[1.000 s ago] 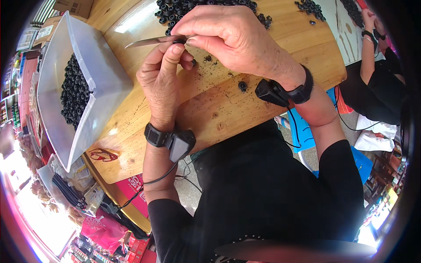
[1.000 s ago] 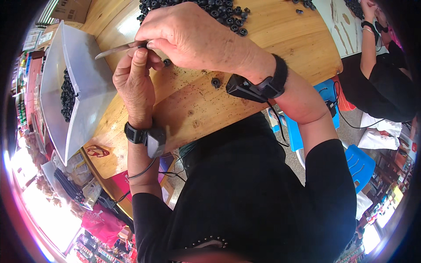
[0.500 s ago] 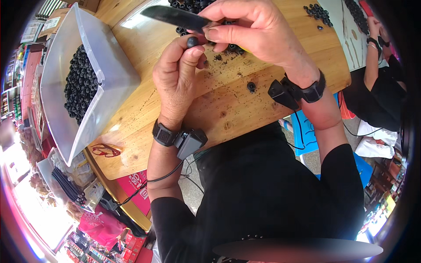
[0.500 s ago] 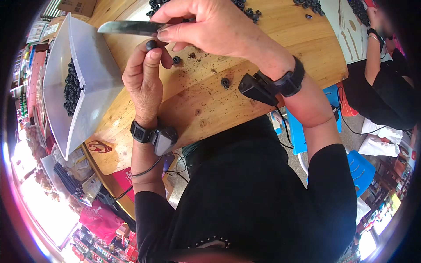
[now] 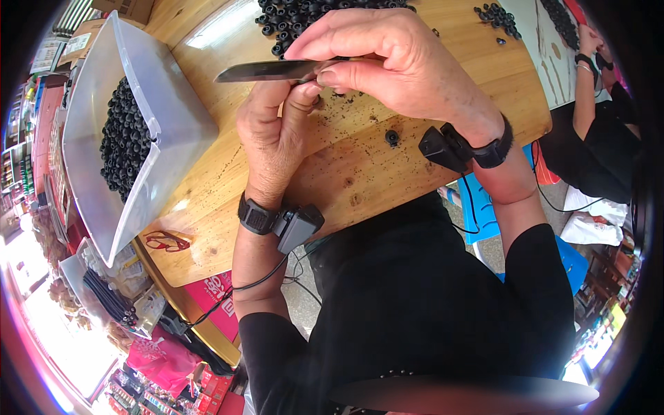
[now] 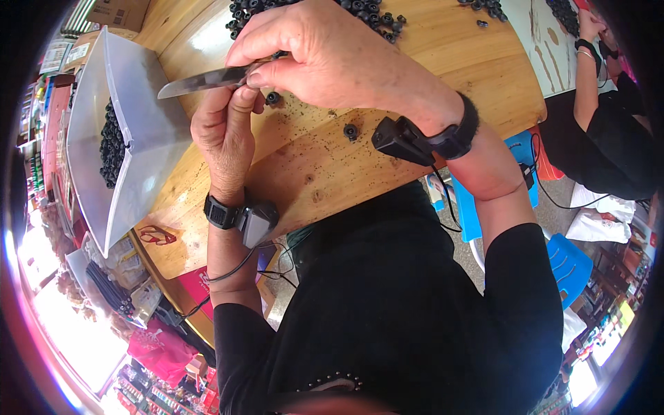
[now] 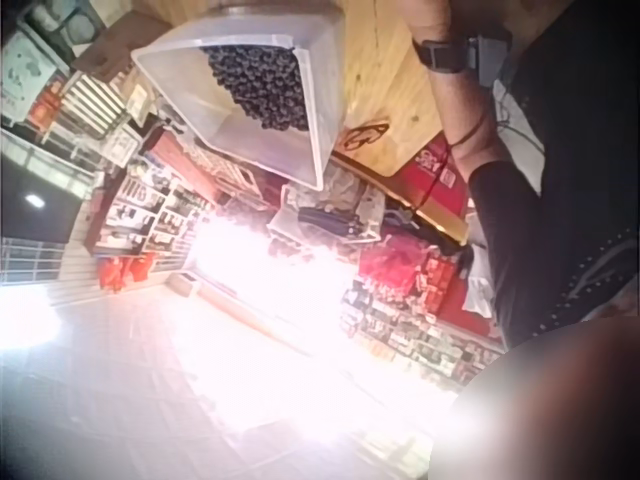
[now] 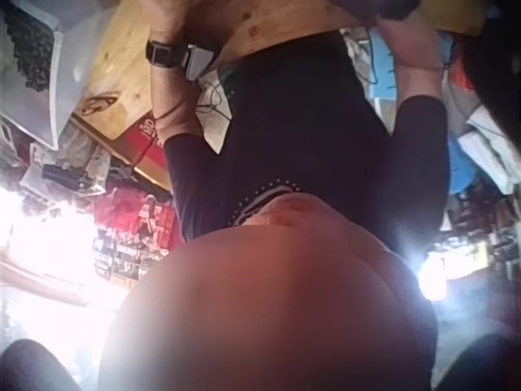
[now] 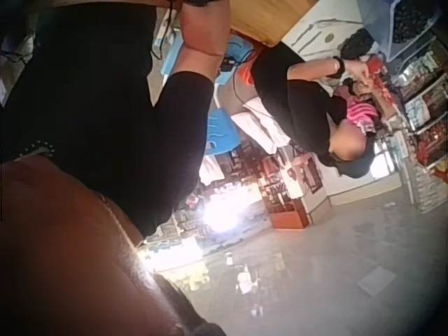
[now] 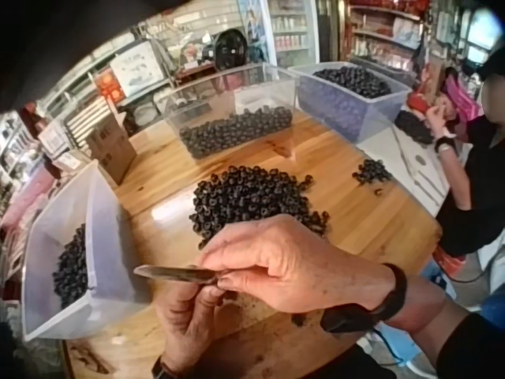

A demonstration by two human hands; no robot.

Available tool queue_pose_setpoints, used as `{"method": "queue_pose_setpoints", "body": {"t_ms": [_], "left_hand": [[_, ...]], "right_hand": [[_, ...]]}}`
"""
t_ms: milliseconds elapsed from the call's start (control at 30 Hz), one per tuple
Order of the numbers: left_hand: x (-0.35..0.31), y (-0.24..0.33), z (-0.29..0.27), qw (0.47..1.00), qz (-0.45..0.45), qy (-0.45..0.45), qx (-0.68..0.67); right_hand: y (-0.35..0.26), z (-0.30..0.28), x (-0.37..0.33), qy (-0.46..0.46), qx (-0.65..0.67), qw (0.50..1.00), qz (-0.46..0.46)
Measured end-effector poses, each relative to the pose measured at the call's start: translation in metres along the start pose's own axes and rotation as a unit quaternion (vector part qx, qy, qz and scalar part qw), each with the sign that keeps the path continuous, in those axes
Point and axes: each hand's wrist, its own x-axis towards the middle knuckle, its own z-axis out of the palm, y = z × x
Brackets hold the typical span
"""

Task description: Trimming excess material from small black plastic parts using a utility knife.

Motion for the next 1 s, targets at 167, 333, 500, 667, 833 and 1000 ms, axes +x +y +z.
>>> {"method": "queue_pose_setpoints", "body": {"t_ms": [167,333,500,667,833,1000], "left_hand": [[0.003,0.003,0.001,0.997,0.021,-0.038,0.061],[0.002,0.004,0.002,0.998,0.029,-0.036,0.047],[0.003,0.006,0.003,0.999,0.021,-0.029,0.013],[0.003,0.006,0.002,0.999,0.024,-0.032,0.012],[0.003,0.008,0.001,1.0,0.011,-0.012,0.012],[0.003,0.027,-0.011,0.992,0.085,0.031,0.091]], "right_hand": [[-0.01,-0.015,0.011,-0.013,0.171,0.961,0.219],[-0.012,-0.018,0.012,-0.025,0.323,0.852,0.411],[-0.014,-0.022,0.014,-0.016,0.316,0.85,0.422],[-0.004,-0.016,0.01,0.039,0.195,0.973,0.118],[-0.013,-0.025,0.015,-0.026,0.295,0.86,0.415],[-0.009,-0.024,0.015,0.052,0.409,0.78,0.47]]}}
